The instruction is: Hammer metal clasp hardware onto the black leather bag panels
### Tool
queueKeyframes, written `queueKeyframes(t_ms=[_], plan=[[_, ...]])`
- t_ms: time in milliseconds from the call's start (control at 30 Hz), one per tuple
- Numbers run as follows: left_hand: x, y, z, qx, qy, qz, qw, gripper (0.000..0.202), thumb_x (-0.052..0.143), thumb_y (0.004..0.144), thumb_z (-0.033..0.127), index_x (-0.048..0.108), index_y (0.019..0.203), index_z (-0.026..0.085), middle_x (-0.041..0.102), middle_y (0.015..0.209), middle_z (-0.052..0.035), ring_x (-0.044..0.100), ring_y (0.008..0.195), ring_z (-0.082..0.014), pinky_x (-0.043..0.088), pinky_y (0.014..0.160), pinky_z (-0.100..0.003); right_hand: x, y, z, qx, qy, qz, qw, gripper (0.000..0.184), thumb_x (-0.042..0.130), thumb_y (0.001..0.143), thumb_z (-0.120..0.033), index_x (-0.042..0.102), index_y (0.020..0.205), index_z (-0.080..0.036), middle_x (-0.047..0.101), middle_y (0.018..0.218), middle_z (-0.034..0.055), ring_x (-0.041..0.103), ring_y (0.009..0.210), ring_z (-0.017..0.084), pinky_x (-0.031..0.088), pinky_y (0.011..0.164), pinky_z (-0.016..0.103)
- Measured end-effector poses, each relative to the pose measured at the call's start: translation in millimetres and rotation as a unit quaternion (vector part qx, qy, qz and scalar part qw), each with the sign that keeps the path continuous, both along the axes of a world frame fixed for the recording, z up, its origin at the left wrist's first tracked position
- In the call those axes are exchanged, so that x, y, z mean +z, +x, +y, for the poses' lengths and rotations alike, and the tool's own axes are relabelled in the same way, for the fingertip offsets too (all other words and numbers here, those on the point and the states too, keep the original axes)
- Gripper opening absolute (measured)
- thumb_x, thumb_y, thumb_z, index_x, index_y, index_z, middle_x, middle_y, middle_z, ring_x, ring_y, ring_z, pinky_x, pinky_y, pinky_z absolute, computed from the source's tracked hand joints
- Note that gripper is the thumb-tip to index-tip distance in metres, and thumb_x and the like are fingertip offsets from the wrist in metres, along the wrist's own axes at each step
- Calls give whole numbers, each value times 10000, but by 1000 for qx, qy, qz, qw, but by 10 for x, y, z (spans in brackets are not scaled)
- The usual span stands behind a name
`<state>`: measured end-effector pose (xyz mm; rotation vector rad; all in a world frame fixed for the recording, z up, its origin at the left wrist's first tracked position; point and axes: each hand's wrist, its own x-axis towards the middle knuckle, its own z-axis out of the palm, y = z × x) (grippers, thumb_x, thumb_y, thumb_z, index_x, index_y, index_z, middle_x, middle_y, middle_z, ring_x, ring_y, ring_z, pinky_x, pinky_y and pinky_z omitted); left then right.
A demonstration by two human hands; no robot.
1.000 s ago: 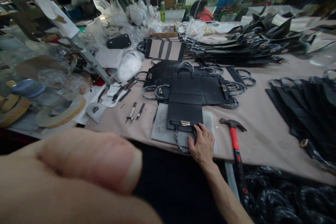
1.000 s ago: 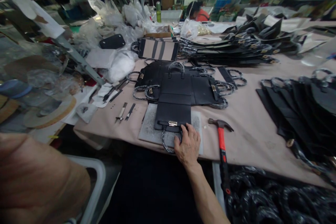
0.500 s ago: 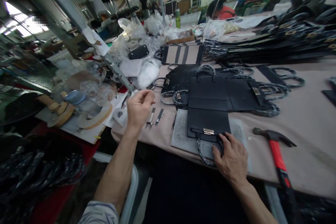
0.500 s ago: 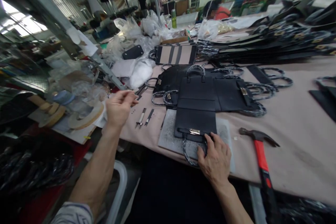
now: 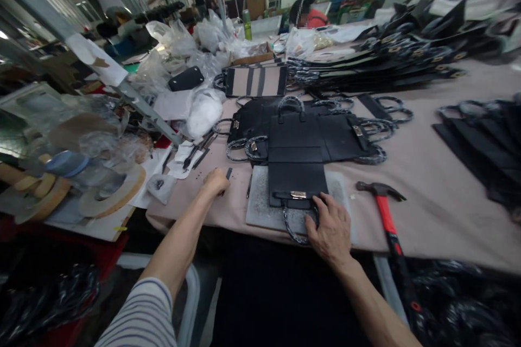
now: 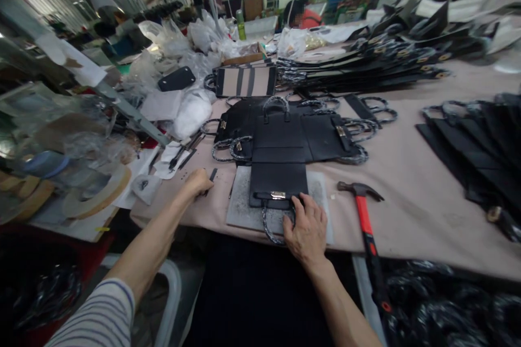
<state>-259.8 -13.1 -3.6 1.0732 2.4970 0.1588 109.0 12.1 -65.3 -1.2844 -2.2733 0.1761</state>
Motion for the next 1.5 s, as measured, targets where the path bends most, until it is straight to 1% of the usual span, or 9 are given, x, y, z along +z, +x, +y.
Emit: queueKeyframes(t_ms=[133,367,567,633,867,1067,1200,1400,1500], plan=[[10,-58,3,-16,-52,-21,998,222,728,737,142,589,564,139,490,367,16,629,510,-177,508,575,-246,26,-4,2,0,-9,6,1000,524,558,895,-320,515,1405,-205,513,1467,148,481,1322,348,340,1134,563],[-78,-30,-122,21,-30,-21,999,262,686,808,241,636,569,146,567,403,-32,625,475,-187,476,520,-254,9,5,-2,2,-7,7,1000,519,559,893,-325,530,1394,-194,514,1469,149,480,1322,344,340,1133,547],[-9,-137,-307,72,6,69,995,253,619,908,398,745,946,181,797,932,-121,747,953,-230,522,756,-258,6,1,-10,-4,9,1,1000,475,532,933,-375,553,1362,-171,536,1451,156,503,1294,352,342,1127,534],[54,-230,-386,83,-10,87,993,282,671,869,439,737,927,170,785,1044,-165,719,1076,-273,520,811,-285,3,-3,-4,-3,14,-2,1000,466,527,937,-385,558,1347,-167,543,1442,155,514,1279,351,343,1125,529],[-25,-436,-416,75,-83,-24,993,315,816,714,335,626,528,168,651,509,-109,713,635,-278,528,629,-330,-10,1,7,-4,12,-8,1000,469,540,923,-368,544,1351,-177,523,1465,151,498,1302,345,345,1123,530],[-24,-440,-463,91,-2,-184,979,306,802,721,296,589,560,146,545,402,-17,549,404,-153,461,466,-260,21,2,-2,-2,7,-7,1000,479,549,918,-343,540,1368,-180,531,1456,152,511,1288,348,370,1107,531],[93,-302,-581,88,119,-315,937,349,792,754,432,636,735,120,701,673,-70,646,562,-146,541,556,-260,18,3,2,5,5,2,1000,509,569,908,-324,526,1398,-195,522,1463,160,506,1303,362,376,1107,557],[49,406,-453,102,390,-539,740,447,912,630,372,693,928,120,752,878,-69,708,722,-164,549,635,-247,15,10,7,4,-3,-8,1000,490,574,922,-342,529,1381,-177,518,1472,168,503,1307,370,393,1100,557],[-69,793,-284,69,443,-513,732,366,876,701,334,699,956,139,757,885,-50,710,746,-155,560,698,-257,34,7,4,6,-6,-5,1000,486,569,927,-347,525,1381,-181,518,1471,166,498,1319,368,397,1098,553]])
